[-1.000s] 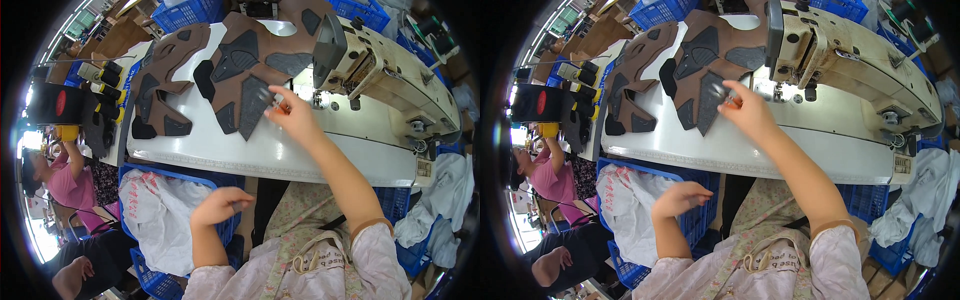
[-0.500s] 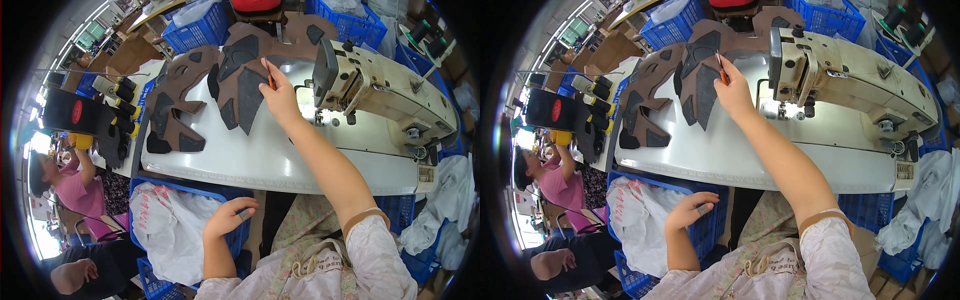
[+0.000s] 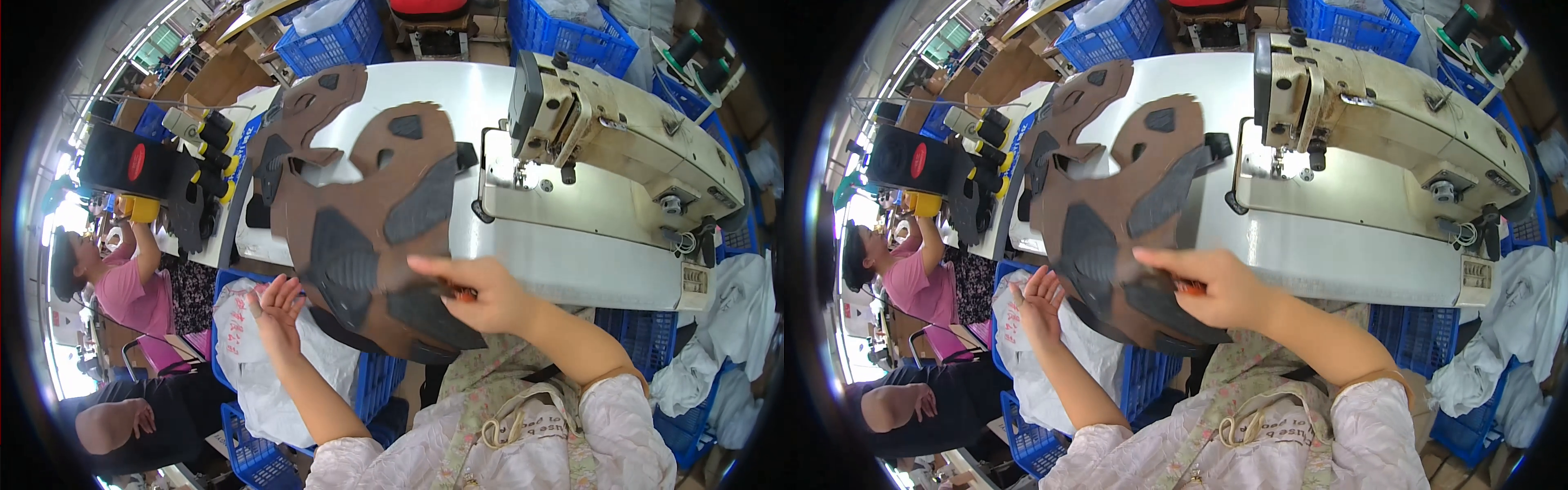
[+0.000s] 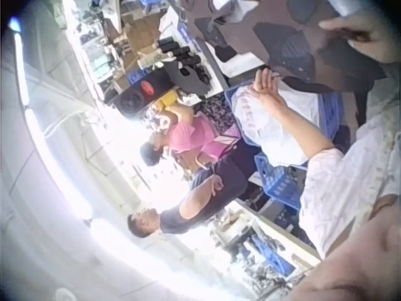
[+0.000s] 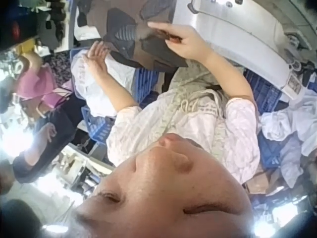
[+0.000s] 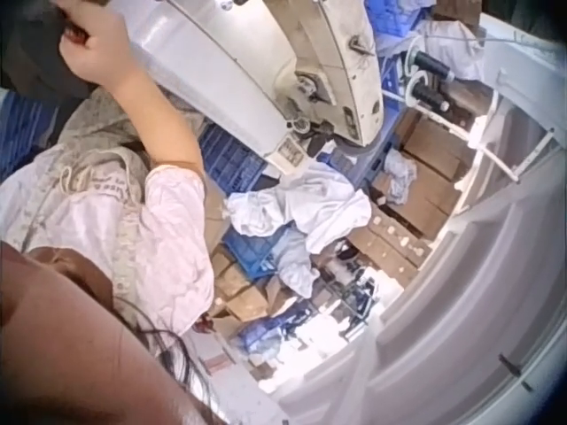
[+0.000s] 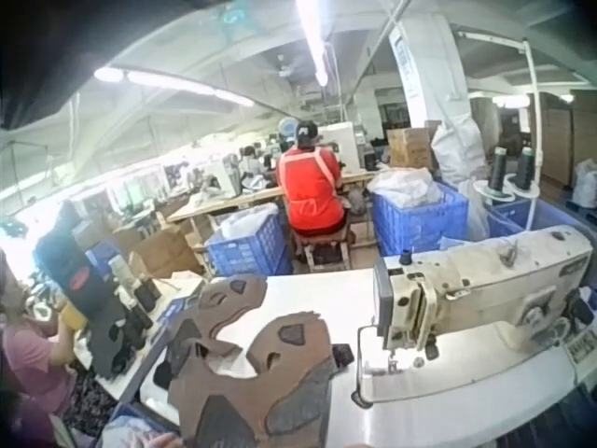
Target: The recorder uses an industrial sewing machine to stitch together various material components to assemble a shoe upper.
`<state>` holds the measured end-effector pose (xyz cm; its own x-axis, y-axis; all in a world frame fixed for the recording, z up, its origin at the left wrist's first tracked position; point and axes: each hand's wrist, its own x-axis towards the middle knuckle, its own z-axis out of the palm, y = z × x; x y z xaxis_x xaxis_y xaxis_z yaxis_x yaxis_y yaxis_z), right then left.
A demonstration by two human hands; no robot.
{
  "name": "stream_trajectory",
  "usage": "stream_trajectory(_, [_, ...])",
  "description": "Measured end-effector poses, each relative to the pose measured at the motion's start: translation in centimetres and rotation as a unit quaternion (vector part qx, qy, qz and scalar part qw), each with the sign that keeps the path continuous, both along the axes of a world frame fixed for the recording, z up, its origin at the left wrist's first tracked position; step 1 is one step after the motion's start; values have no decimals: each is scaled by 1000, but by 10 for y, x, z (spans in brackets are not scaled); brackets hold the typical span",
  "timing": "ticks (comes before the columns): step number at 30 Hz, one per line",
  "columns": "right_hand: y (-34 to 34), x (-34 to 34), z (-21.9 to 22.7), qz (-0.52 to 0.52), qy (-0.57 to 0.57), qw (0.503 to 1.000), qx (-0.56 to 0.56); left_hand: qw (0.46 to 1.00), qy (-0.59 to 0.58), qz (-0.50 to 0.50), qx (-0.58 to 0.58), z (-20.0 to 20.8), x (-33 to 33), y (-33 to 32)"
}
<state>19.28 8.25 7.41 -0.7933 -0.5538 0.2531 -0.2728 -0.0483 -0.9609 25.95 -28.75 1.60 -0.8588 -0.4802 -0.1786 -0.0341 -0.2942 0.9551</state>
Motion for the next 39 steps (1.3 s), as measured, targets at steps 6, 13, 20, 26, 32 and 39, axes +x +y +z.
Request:
stream_trajectory(6, [15, 54, -57, 90, 35, 994, 52, 973, -119, -124, -156, 5, 15, 13])
stream_trajectory(13, [21, 86, -70, 58, 68, 992, 93, 768, -18, 90, -633, 1, 0, 73])
stream_trajectory(20, [21, 99, -73, 15, 160, 980, 115, 724, 6, -150, -673, 23, -53, 155])
stream_trajectory(26, [18, 106, -56, 83, 245, 946, 194, 698, -31, -179, -693, 18, -88, 184])
stream_trajectory(32, [4, 111, -31, 102, 324, 931, 137, 946, -68, -234, -215, 17, -91, 176])
stream_trajectory(39, [12, 92, -9, 86, 174, 979, 60, 939, 138, -297, -107, -17, -84, 126])
